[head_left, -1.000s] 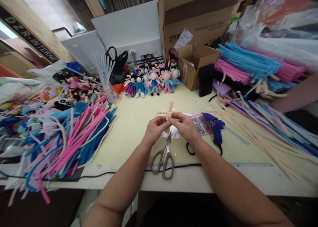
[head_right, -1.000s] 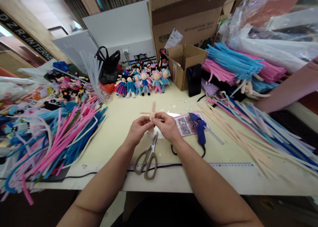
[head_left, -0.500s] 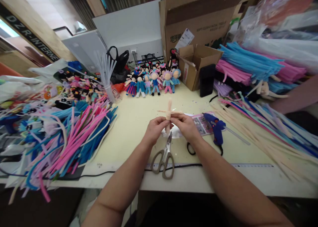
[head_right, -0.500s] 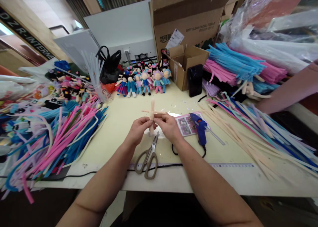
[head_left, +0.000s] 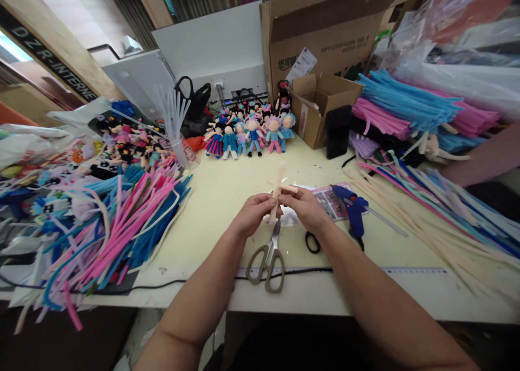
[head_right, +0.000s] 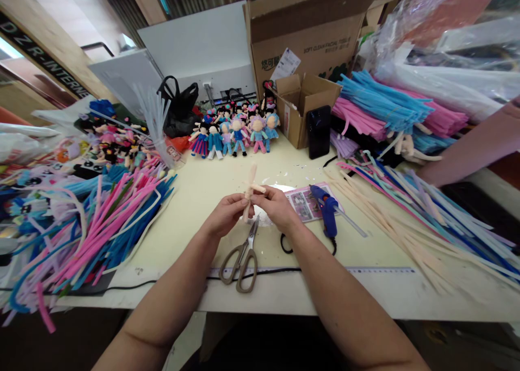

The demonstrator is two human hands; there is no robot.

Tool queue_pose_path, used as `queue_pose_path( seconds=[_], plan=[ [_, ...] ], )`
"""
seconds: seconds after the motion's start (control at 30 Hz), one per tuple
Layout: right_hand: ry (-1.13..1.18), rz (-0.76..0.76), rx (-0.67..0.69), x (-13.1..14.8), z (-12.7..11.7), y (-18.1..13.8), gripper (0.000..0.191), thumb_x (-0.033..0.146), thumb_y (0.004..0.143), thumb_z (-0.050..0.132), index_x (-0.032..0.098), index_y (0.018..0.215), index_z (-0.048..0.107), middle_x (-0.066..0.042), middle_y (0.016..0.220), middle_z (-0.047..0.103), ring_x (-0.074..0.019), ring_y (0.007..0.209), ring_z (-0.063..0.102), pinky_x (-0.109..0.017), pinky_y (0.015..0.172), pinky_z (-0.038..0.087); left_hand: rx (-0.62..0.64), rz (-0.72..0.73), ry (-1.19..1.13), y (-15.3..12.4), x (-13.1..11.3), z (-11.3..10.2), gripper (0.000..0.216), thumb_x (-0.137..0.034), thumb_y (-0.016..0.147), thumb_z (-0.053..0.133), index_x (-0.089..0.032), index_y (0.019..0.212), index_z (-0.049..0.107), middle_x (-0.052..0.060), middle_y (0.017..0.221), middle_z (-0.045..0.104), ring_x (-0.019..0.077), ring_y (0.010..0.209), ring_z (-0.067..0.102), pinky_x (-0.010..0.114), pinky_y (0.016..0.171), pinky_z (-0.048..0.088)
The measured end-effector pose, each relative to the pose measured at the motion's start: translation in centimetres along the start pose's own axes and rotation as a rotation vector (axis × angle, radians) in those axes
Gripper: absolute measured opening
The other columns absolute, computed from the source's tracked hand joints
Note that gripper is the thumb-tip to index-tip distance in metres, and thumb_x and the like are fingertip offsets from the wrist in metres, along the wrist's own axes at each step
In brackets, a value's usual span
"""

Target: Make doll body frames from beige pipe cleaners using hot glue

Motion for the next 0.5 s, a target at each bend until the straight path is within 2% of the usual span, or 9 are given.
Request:
queue_pose_path(
  seconds=[0.23,0.5],
  plan=[
    [-0.064,-0.001,-0.017,-0.01,0.28,0.06,0.023,0.038,0.069,0.067,0.017,0.073,0.059,0.003,0.060,0.056,-0.0123,0.060,0.051,-0.028,0.062,0.040,-0.022,-0.050,-0.021,0.04,-0.13,0.19,0.037,-0.048,0.071,0.065,-0.011,0.072,0.065,0.006,0.064,0.065,0.0117,0.056,0.057,0.024,0.058,0.044],
    [-0.136,-0.011,-0.045,-0.35,0.04,0.13,0.023,0.037,0.069,0.067,0.017,0.076,0.060,0.004,0.063,0.055,-0.0113,0.061,0.050,-0.026,0.060,0.039,-0.048,-0.052,-0.022,0.08,-0.24,0.02,0.036,-0.046,0.070,0.066,-0.011,0.078,0.068,0.007,0.066,0.067,0.0150,0.060,0.061,0.027,0.061,0.046]
  ],
)
Point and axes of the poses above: each hand's wrist, its own y-axis towards the middle knuckle, its own z-axis out of the palm, x = y × z, the point moved 1 cm from there along y, towards the middle knuckle
